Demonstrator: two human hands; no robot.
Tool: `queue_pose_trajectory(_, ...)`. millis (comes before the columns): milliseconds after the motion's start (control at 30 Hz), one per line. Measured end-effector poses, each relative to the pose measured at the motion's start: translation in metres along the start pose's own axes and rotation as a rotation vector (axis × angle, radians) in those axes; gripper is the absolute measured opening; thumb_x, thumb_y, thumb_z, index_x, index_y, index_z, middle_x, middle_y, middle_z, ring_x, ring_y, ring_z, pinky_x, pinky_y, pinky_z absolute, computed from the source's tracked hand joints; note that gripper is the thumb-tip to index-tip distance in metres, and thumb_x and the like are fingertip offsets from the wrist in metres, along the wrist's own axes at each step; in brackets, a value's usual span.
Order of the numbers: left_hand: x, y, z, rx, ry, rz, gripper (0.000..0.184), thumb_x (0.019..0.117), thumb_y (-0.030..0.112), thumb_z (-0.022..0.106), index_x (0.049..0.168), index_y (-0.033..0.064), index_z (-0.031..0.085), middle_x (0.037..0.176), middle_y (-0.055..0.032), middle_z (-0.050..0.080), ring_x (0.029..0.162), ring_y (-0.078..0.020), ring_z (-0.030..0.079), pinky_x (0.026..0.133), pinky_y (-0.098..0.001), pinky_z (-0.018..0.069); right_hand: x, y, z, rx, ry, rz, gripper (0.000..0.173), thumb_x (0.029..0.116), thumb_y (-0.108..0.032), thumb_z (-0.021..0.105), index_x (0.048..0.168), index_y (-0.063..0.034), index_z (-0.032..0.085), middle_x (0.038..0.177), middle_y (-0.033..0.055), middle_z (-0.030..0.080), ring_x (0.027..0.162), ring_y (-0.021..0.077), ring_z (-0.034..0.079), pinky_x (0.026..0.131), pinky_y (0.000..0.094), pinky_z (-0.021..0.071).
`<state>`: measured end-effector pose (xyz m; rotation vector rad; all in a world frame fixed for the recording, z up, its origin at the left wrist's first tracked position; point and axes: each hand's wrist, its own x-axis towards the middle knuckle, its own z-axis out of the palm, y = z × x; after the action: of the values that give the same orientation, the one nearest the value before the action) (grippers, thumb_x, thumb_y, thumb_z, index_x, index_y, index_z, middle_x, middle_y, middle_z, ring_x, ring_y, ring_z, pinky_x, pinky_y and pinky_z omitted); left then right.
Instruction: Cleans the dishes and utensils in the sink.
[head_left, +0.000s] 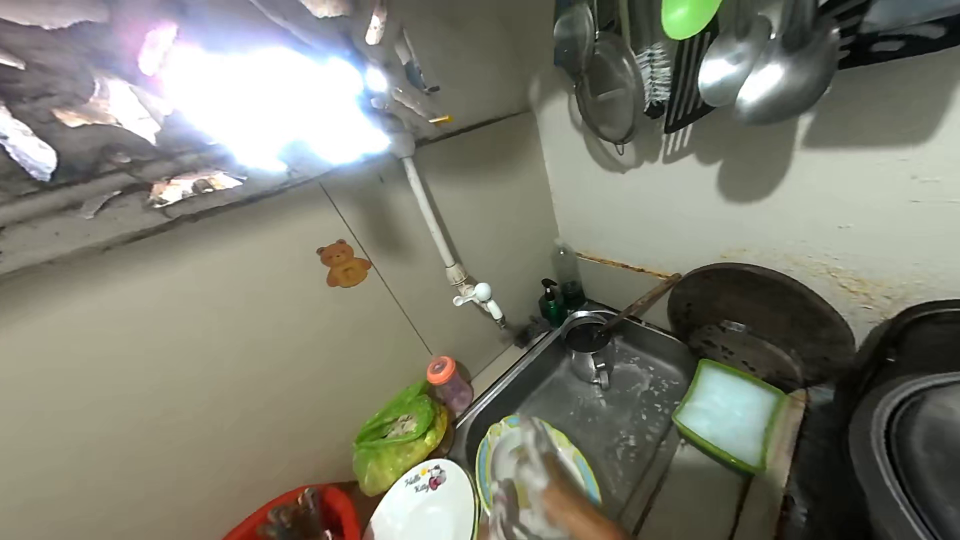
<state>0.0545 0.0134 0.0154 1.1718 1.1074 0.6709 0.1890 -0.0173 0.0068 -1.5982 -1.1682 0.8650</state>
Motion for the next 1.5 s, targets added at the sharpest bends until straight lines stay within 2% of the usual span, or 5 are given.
queue_pose_trajectory(567, -0.006, 0.077, -0.017, 0.319, -0.032, 0.366, 0.054, 0.1120, 0.028, 0.024, 0.151, -0.0079, 0.035, 0.142, -0.0258, 0.052, 0.127, -0.0222, 0.057, 0.107, -0.0373, 0.0471, 0.027, -0.020, -0.017, -0.483, 0.000, -0.216, 0.065, 0.1067, -0.030, 0.045, 0.160, 0.0026, 0.028, 0.167, 0.0230, 0.025, 0.158, 0.0385, 0.015, 0.127, 0.0578, 0.0052)
queue_pose_trajectory(867, -0.021, 0.060, -0.029, 0.417, -0.052, 0.293, 0.052, 0.1124, 0.023, 0.026, 0.147, -0.0137, 0.037, 0.138, -0.0311, 0.054, 0.126, -0.0268, 0.057, 0.109, -0.0410, 0.0451, 0.007, 0.004, -0.010, -0.497, -0.112, -0.180, 0.071, 0.1002, -0.027, 0.057, 0.158, 0.0049, 0.032, 0.166, 0.0251, 0.025, 0.157, 0.0400, 0.017, 0.127, 0.0573, 0.0061)
queue_pose_trajectory(1100, 0.007, 0.090, -0.056, 0.109, 0.008, 0.059, 0.049, 0.1139, 0.035, 0.024, 0.140, 0.0007, 0.048, 0.109, -0.0153, 0.068, 0.083, -0.0202, 0.070, 0.069, -0.0386, 0.0598, -0.037, -0.024, 0.007, -0.421, 0.015, -0.575, 0.042, 0.0869, -0.023, 0.076, 0.122, -0.0001, 0.071, 0.115, 0.0211, 0.073, 0.108, 0.0371, 0.071, 0.094, 0.0561, 0.0557)
queue_pose_trajectory(1200, 0.017, 0.089, -0.074, 0.171, -0.122, 0.154, 0.065, 0.1103, 0.049, 0.023, 0.155, 0.0048, 0.036, 0.143, -0.0197, 0.055, 0.121, -0.0306, 0.061, 0.096, -0.0517, 0.0522, -0.020, -0.055, -0.036, -0.110, 0.063, -0.512, 0.037, 0.0871, -0.022, 0.079, 0.115, 0.0020, 0.073, 0.102, 0.0171, 0.076, 0.095, 0.0244, 0.074, 0.091, 0.0439, 0.0581)
queue_pose_trajectory(1500, -0.005, 0.047, -0.046, 0.051, -0.238, 0.436, 0.029, 0.1000, 0.009, 0.057, 0.125, -0.0062, 0.053, 0.100, -0.0035, 0.072, 0.092, -0.0090, 0.071, 0.089, -0.0336, 0.0601, 0.037, -0.044, -0.022, -0.011, 0.435, -0.595, 0.069, 0.0776, -0.031, 0.085, 0.131, 0.0059, 0.064, 0.137, 0.0248, 0.062, 0.132, 0.0362, 0.056, 0.115, 0.0495, 0.0430)
